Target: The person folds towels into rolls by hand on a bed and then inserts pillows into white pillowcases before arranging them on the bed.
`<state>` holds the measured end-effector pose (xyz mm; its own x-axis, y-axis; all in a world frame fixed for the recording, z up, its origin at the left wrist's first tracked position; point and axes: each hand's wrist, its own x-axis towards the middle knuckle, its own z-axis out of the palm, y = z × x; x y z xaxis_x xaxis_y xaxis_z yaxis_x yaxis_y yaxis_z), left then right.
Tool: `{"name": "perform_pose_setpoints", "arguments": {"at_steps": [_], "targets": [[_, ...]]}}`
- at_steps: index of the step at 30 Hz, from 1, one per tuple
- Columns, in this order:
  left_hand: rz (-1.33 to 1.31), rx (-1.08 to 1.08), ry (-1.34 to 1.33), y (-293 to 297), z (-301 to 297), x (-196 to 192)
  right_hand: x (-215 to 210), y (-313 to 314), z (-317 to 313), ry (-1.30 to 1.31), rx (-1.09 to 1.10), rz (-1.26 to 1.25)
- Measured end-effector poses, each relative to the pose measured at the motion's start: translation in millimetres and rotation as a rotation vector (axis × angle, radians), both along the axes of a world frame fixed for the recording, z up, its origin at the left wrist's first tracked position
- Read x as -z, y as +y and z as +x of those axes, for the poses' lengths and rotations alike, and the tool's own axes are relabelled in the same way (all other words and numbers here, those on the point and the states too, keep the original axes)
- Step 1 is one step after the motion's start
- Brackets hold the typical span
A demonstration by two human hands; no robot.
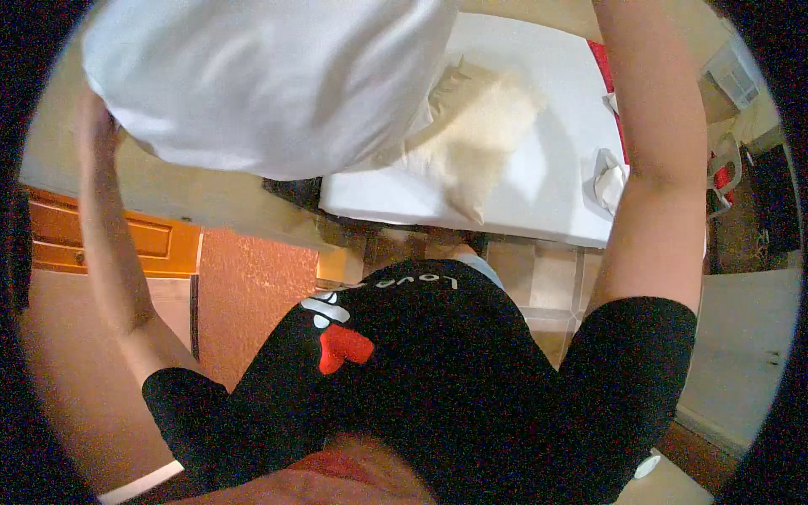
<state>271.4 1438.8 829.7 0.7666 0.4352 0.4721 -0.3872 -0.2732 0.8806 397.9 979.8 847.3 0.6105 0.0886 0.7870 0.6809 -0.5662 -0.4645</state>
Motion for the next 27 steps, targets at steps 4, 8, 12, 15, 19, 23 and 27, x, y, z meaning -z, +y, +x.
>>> {"name": "perform_pose_setpoints", "arguments": {"at_steps": [4, 8, 12, 15, 19, 23, 27], "targets": [[-0.122, 0.454, -0.179, -9, -38, -17, 0, -53, 13, 0.285, -0.083, 0.196], [-0.312, 0.032, -0.316, -73, 11, -13, 5, -55, 39, 0.331, -0.343, 0.51], [-0.279, 0.516, 0.101, -15, 121, 31, 51, -66, 134, 0.644, -0.392, 0.577], [-0.133, 0.361, 0.295, -33, 256, 90, 116, -77, 250, 0.711, -0.234, 0.726], [-0.122, 0.381, 0.528, -122, 328, 268, 302, -80, 301, 0.616, 0.005, 0.509], [0.315, 0.28, 1.041, -142, 250, 489, 533, -147, 219, 0.831, 0.349, 0.006], [0.428, 0.246, 1.56, -139, 107, 602, 595, -138, 54, 1.795, 0.233, 0.328]]}}
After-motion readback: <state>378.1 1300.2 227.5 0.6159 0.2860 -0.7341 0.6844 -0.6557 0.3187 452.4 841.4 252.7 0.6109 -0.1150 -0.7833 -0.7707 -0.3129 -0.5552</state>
